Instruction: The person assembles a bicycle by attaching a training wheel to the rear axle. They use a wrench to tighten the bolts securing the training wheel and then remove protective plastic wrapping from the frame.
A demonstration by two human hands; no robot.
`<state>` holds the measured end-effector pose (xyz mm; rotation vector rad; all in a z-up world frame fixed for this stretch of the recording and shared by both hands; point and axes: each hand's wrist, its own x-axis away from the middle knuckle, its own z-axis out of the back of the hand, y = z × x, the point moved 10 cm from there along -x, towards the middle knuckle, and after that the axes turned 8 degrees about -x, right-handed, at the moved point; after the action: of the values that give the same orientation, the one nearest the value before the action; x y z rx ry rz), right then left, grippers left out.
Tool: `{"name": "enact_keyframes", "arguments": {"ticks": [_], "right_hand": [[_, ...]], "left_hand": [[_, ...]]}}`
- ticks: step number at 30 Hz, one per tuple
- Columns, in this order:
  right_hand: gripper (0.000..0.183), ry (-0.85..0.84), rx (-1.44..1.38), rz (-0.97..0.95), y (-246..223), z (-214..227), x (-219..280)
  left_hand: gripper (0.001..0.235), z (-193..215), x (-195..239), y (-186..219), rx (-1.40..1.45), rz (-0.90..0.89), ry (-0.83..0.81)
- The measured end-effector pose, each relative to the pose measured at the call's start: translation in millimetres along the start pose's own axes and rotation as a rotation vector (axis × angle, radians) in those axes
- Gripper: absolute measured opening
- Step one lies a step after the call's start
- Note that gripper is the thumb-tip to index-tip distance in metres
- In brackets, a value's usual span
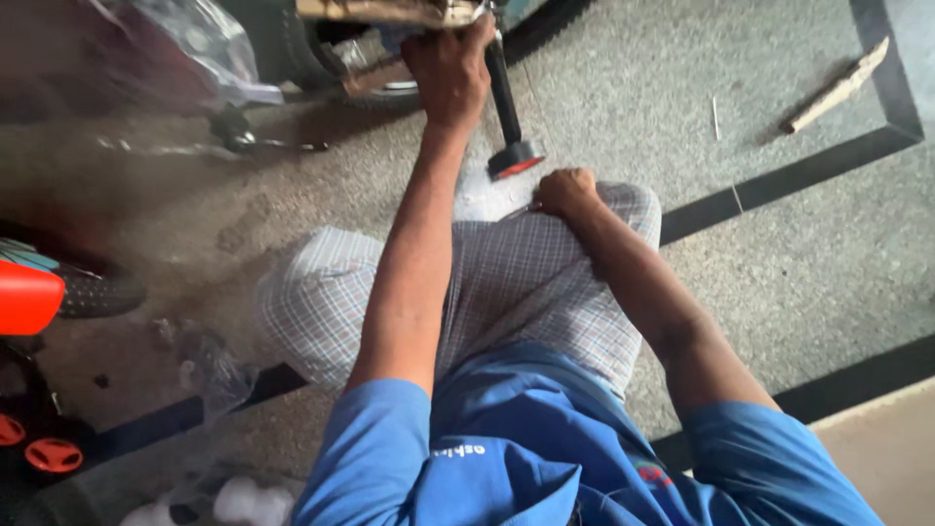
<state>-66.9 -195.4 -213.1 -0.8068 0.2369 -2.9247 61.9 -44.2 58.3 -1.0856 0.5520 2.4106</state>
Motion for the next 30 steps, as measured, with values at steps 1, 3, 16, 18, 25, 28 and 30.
{"name": "enact_keyframes", "arguments": {"ticks": [1, 3, 16, 18, 25, 28, 30], "right_hand": [[0.035, -0.033, 0.045, 0.048, -7.4, 0.3, -2.8], [0.034, -0.035, 0.054, 0.058, -8.0, 1.7, -6.4], [0.048, -0.079, -0.281, -0.257, 37.4, 17.5, -9.7], [0.046, -0.065, -0.200, -0.178, 19.9, 19.6, -5.6], [0.028, 0.082, 0.164, 0.031, -38.7, 28.1, 23.1], [0.023, 0.146, 0.225, 0.236, -89.5, 23.0, 40.2], [0.019, 0.350, -0.060, 0.569, -136.3, 31.8, 68.0]], "left_hand": [[0.028, 5.0, -1.5, 0.7, -0.020, -0.007, 0.041], [0.025, 5.9, -1.9, -0.3, -0.041, -0.009, 0.054], [0.022, 2.8, 6.6, -5.3, -0.019, -0.020, 0.021], [0.024, 5.1, 4.1, -5.1, -0.014, -0.029, 0.040], [0.040, 2.2, 3.5, 0.1, -0.050, -0.022, -0.011], [0.029, -3.4, 6.6, -6.6, -0.011, -0.020, 0.016], [0.025, -10.5, 16.1, -6.2, -0.013, -0.015, 0.034]]}}
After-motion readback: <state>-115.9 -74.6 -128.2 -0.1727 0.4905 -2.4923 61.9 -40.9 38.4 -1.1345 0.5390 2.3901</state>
